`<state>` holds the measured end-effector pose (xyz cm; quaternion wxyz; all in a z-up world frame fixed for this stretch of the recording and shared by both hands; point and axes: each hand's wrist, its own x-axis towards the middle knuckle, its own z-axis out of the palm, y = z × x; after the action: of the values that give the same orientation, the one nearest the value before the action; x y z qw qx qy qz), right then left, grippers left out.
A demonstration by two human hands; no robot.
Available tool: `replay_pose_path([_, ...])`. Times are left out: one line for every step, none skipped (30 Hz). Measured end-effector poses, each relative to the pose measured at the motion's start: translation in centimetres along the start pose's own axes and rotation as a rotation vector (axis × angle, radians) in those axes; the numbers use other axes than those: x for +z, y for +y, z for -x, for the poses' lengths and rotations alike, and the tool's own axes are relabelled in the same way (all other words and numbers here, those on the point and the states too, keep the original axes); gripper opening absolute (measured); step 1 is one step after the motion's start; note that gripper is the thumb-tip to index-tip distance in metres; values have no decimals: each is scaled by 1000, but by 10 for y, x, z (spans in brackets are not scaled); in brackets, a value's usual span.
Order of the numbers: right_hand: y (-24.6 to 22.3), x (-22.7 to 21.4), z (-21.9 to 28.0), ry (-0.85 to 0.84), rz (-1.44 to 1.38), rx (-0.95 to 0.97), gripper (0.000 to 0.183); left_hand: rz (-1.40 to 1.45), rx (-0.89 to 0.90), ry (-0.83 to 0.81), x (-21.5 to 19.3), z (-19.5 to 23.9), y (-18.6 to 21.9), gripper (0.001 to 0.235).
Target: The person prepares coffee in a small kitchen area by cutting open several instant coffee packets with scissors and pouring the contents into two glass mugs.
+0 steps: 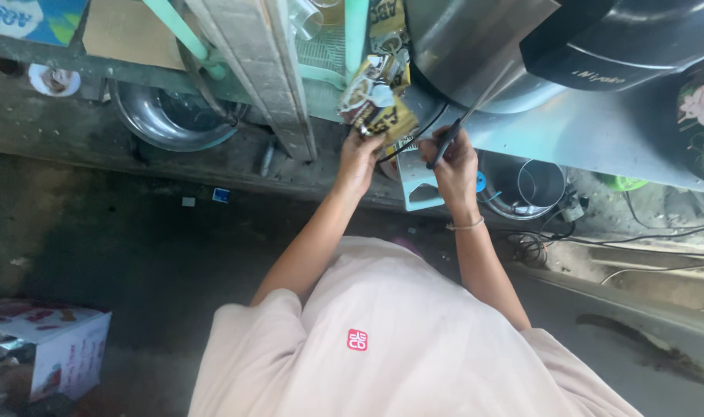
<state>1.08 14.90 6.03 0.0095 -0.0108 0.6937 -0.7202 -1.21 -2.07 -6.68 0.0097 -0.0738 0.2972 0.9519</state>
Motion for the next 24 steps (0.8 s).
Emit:
replay_pose_path([-1,6,-2,71,48,16,22,-58,-24,19,-5,-4,-5,42])
replay_pose_path([-2,12,-4,79,47,15,22,-60,-30,14,-9,-4,-10,42])
replay_pose_path([-3,17,-7,96,101,-25,23,-190,-107,5,-10,-2,-12,44])
replay_pose_path([-3,22,-12,113,156,-67,25,-321,-183,-7,-8,-2,-9,46])
replay_pose_path([-3,25,-18,121,155,-69,25,-324,-187,-14,-4,-1,-2,46])
replay_pose_path([-2,26,-21,128,150,-146,27,-296,-126,-50,2,4,8,53])
replay_pose_path([-1,27,-20,134,145,-223,28,-268,-67,-88,9,9,19,62])
replay_pose_path([0,28,-16,140,145,-221,28,-270,-73,-90,18,11,32,62])
replay_pose_path([1,27,-9,177,142,-160,27,-99,-12,-24,27,11,45,69])
replay_pose_path([2,27,-2,213,139,-98,27,71,49,43,36,12,56,76])
replay_pose_path([5,29,7,220,140,-96,27,70,42,41,44,15,63,76])
replay_pose_path([8,29,17,226,63,-110,28,26,112,4,50,17,67,82])
replay_pose_path([11,28,27,232,-13,-124,30,-18,181,-34,54,19,68,89])
replay_pose_path([14,27,37,241,-13,-125,30,-19,175,-39,55,17,72,89])
replay_pose_path([15,24,46,232,36,-87,27,-107,186,-156,55,13,76,71])
replay_pose_path([16,21,56,224,83,-48,25,-196,198,-274,55,13,81,58])
replay_pose_path([15,19,66,235,81,-48,25,-198,191,-282,55,16,87,58])
replay_pose_path([12,16,75,207,106,-62,26,-239,115,-339,58,19,95,54])
replay_pose_path([7,12,81,179,131,-76,27,-280,39,-396,63,22,105,49])
replay_pose_path([-1,8,79,196,128,-88,27,-283,35,-416,71,21,119,49])
replay_pose_path([-11,3,77,230,92,-124,26,-359,22,-483,78,19,133,55])
replay_pose_path([-19,-1,86,261,56,-138,26,-434,-5,-529,81,27,144,61])
replay_pose_path([-28,-4,95,274,54,-127,26,-436,-22,-531,83,35,153,61])
replay_pose_path([-42,-11,94,205,156,-76,29,-571,88,-719,89,33,161,56])
